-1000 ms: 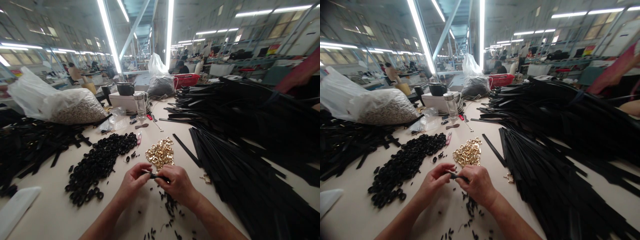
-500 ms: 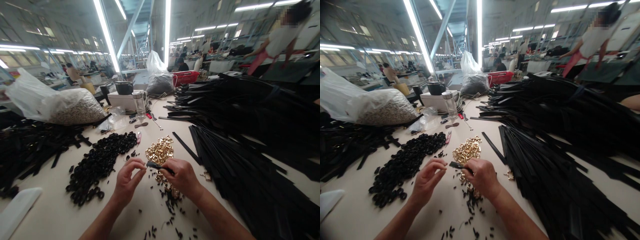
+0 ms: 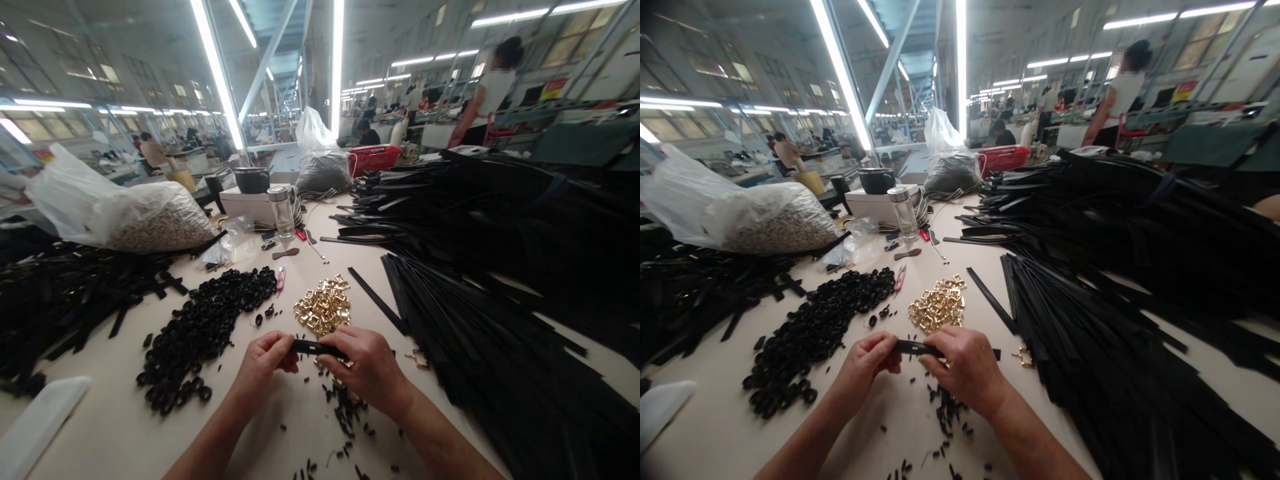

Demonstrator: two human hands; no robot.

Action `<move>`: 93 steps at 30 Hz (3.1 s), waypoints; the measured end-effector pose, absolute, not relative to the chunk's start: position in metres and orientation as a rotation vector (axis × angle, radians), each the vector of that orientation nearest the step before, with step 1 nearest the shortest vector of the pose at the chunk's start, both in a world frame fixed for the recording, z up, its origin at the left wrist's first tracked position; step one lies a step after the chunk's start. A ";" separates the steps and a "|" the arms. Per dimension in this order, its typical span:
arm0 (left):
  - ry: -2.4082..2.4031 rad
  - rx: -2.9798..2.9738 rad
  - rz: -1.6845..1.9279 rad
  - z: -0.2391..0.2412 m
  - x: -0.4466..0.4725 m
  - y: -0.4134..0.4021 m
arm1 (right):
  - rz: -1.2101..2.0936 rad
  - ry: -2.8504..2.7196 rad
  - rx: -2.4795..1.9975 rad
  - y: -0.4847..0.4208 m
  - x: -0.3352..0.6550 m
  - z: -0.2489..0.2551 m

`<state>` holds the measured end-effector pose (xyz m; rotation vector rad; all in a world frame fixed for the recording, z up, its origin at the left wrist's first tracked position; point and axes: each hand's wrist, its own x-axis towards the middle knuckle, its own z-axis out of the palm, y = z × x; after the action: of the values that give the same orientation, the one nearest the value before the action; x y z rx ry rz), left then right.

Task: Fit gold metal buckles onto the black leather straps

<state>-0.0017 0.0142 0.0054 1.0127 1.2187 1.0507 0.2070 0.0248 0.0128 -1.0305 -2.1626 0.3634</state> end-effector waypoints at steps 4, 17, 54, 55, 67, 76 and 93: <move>1.192 0.918 1.026 0.002 0.000 0.013 | 0.392 -2.123 -1.050 0.023 0.203 0.011; 1.167 0.768 0.997 0.002 0.001 0.013 | 0.398 -2.133 -1.021 0.025 0.203 0.008; 1.136 0.734 0.955 0.003 0.003 0.010 | 0.425 -2.249 -1.168 0.022 0.206 0.008; 1.134 0.737 0.954 0.002 0.003 0.010 | 0.445 -2.265 -1.149 0.022 0.207 0.009; 1.079 0.703 1.054 -0.001 0.007 0.012 | -0.041 -2.389 -1.091 0.022 0.205 0.013; 1.108 0.749 0.989 -0.003 0.011 0.009 | 0.082 -2.348 -1.181 0.022 0.202 0.008; 0.963 0.952 1.094 -0.001 0.012 0.012 | 0.448 -2.113 -1.005 0.026 0.196 -0.008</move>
<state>0.0118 0.0121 -0.0012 0.9515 0.9631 1.0936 0.1959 0.0263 -0.0082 -1.0048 -2.1128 0.4480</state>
